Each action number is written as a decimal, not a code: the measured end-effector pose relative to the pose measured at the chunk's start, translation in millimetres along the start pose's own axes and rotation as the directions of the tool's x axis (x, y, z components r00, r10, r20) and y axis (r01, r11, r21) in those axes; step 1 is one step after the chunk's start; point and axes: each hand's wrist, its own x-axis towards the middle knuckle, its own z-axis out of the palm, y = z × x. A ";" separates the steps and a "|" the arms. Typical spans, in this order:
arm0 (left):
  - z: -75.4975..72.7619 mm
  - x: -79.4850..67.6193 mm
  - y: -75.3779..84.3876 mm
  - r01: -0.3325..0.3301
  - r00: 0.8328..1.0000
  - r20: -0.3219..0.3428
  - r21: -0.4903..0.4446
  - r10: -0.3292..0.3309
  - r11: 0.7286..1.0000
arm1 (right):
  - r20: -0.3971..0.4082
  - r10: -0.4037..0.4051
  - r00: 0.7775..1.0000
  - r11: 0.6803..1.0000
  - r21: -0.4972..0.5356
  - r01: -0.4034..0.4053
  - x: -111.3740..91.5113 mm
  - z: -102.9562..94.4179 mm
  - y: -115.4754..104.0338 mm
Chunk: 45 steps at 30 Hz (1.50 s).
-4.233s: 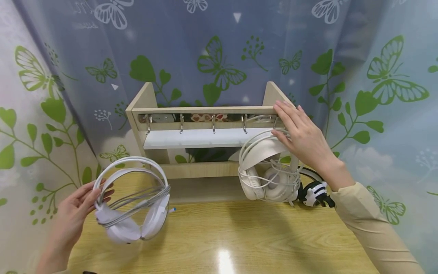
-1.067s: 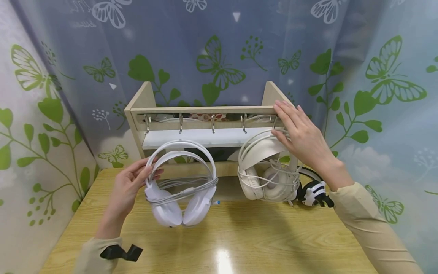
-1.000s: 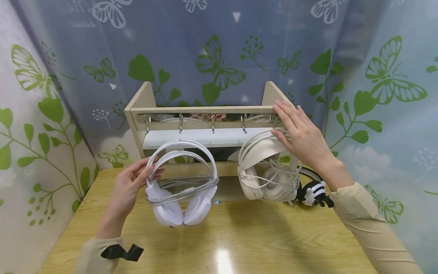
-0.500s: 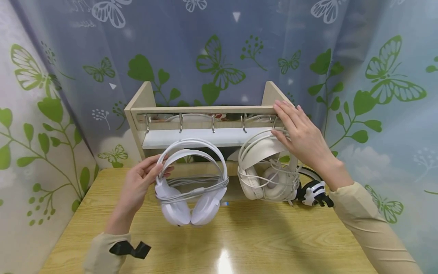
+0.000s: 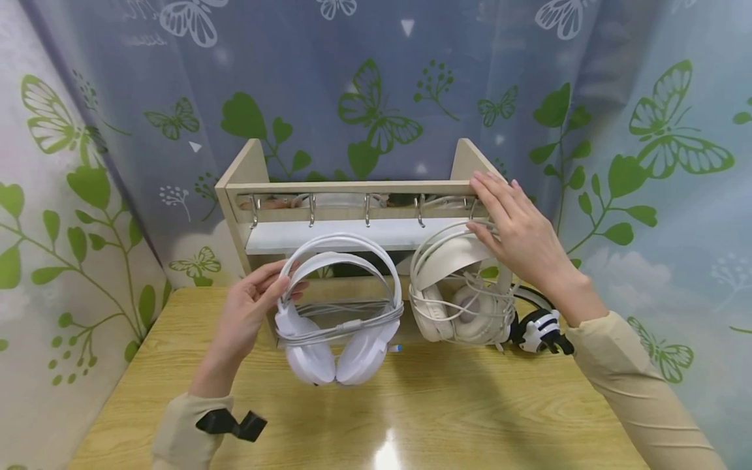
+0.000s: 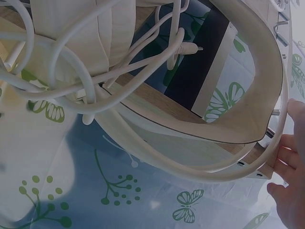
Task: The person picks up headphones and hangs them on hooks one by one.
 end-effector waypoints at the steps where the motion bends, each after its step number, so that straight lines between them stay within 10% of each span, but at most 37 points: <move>1: 0.6 0.4 0.2 -0.004 1.000 0.002 0.005 0.004 1.000 | 0.000 -0.001 1.000 1.000 -0.001 0.001 0.1 0.0 0.1; 45: 16.7 17.2 18.4 -0.034 0.999 -0.024 -0.035 0.033 0.999 | 0.016 0.003 1.000 1.000 0.000 -0.003 -0.5 -0.6 0.7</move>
